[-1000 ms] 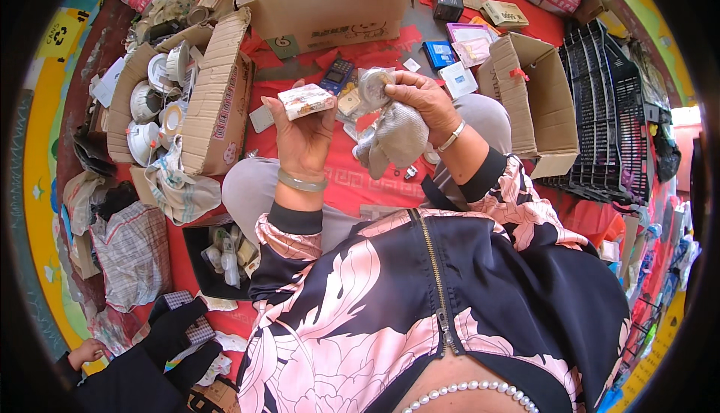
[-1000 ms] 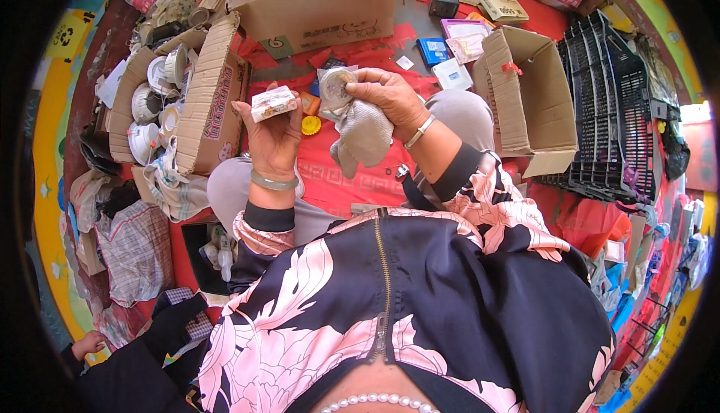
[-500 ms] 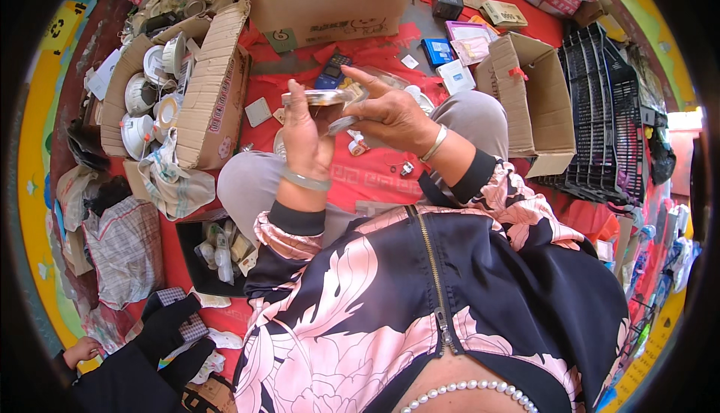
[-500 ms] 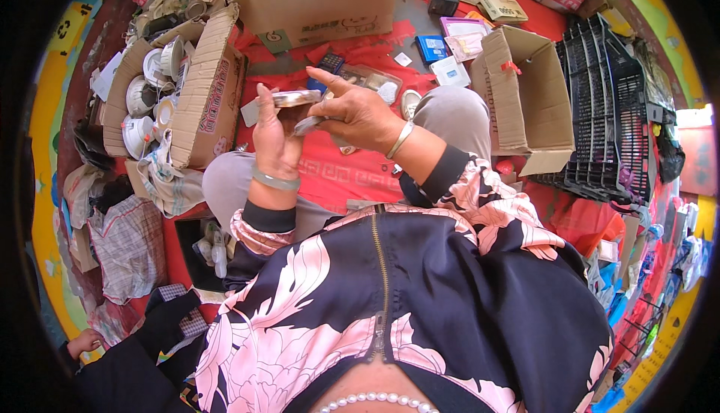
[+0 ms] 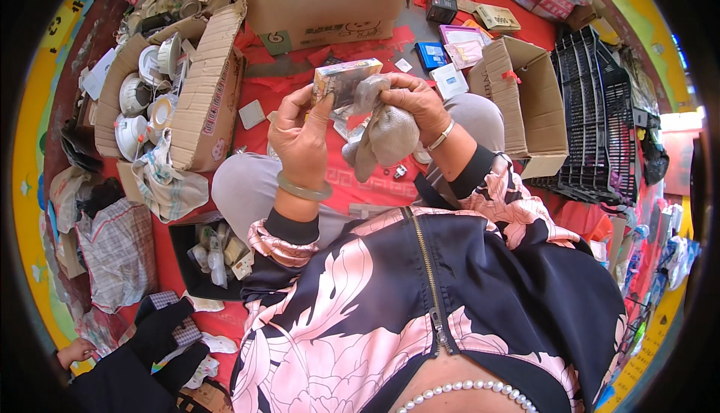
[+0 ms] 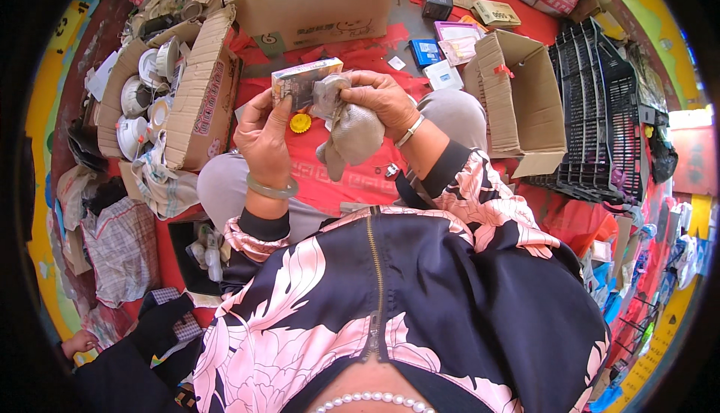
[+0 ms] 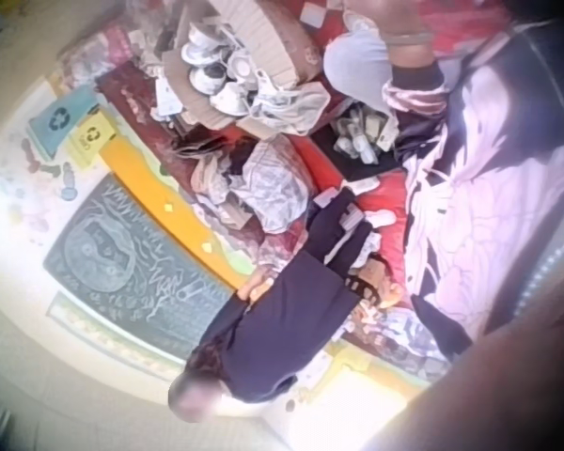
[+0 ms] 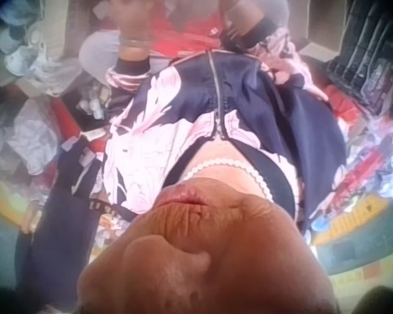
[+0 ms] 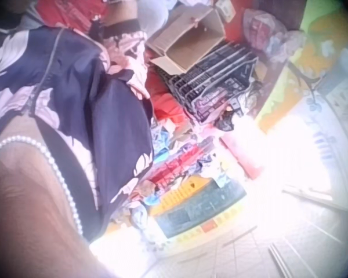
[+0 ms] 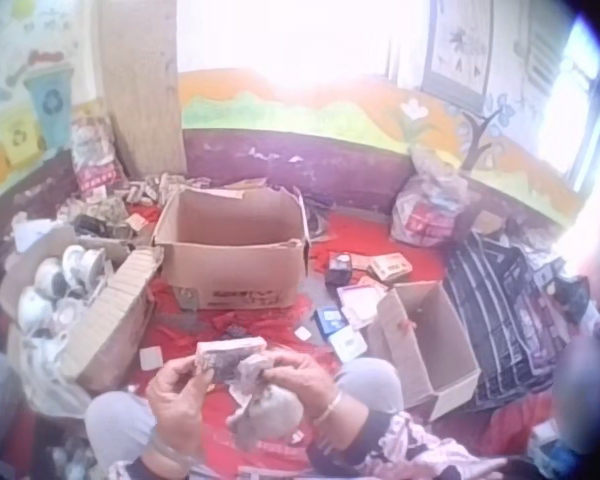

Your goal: The person picks up several packaged items and a payment terminal one by one, wiping each with a cloth.

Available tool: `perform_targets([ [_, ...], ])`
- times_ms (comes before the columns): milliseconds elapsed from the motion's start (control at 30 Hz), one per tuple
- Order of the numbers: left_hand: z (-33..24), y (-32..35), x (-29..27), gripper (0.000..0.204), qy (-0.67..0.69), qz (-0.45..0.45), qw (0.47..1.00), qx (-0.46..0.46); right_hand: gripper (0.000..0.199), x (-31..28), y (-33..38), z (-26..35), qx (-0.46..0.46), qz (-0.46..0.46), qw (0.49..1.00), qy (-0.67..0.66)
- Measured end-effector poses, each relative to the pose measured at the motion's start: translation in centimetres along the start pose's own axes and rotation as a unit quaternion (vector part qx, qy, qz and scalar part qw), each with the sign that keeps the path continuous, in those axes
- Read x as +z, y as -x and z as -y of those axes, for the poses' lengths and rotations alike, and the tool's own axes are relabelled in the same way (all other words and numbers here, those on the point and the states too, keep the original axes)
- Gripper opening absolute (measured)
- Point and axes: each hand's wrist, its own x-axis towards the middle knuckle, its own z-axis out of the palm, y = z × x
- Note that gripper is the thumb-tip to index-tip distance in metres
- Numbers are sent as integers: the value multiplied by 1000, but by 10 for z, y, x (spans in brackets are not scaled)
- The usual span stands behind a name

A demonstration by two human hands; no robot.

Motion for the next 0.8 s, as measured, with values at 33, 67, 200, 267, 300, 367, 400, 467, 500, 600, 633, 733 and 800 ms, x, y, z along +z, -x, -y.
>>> perform_targets([
  [33,-2,0,-1,22,-9,1,1000,3,22,0,0,-1,4,1,1000,-3],
  [67,-2,-1,-1,22,-4,3,1000,-2,22,0,0,-3,8,2,1000,-7],
  [200,7,-9,-4,22,98,2,993,-58,22,-1,-2,-5,17,7,1000,-18],
  [267,11,-11,-5,27,176,10,979,-101,25,-5,-4,-9,35,5,999,-18],
  [300,10,-11,-4,32,207,21,971,-120,27,-6,-4,-10,43,4,999,-19],
  [367,11,-10,-2,43,247,46,961,-119,31,-3,-5,-12,49,-2,998,-45],
  [400,11,-9,0,49,257,60,960,-98,33,1,-5,-12,52,-5,997,-58],
  [467,13,-7,7,60,260,81,960,-63,24,9,-6,-15,62,-25,991,-113],
  [500,14,-7,12,65,252,88,962,-49,24,9,-7,-19,67,-26,990,-121],
  [600,29,-6,11,74,260,37,959,-105,25,12,-3,-22,95,-27,989,-109],
  [633,38,-10,3,75,289,10,945,-150,25,15,-4,-23,97,-37,990,-95],
  [733,47,-21,-13,80,382,-96,884,-253,25,23,-2,-18,95,-68,992,-43],
  [800,43,-26,-18,82,393,-93,885,-233,26,16,-3,-17,81,-80,993,-12],
])
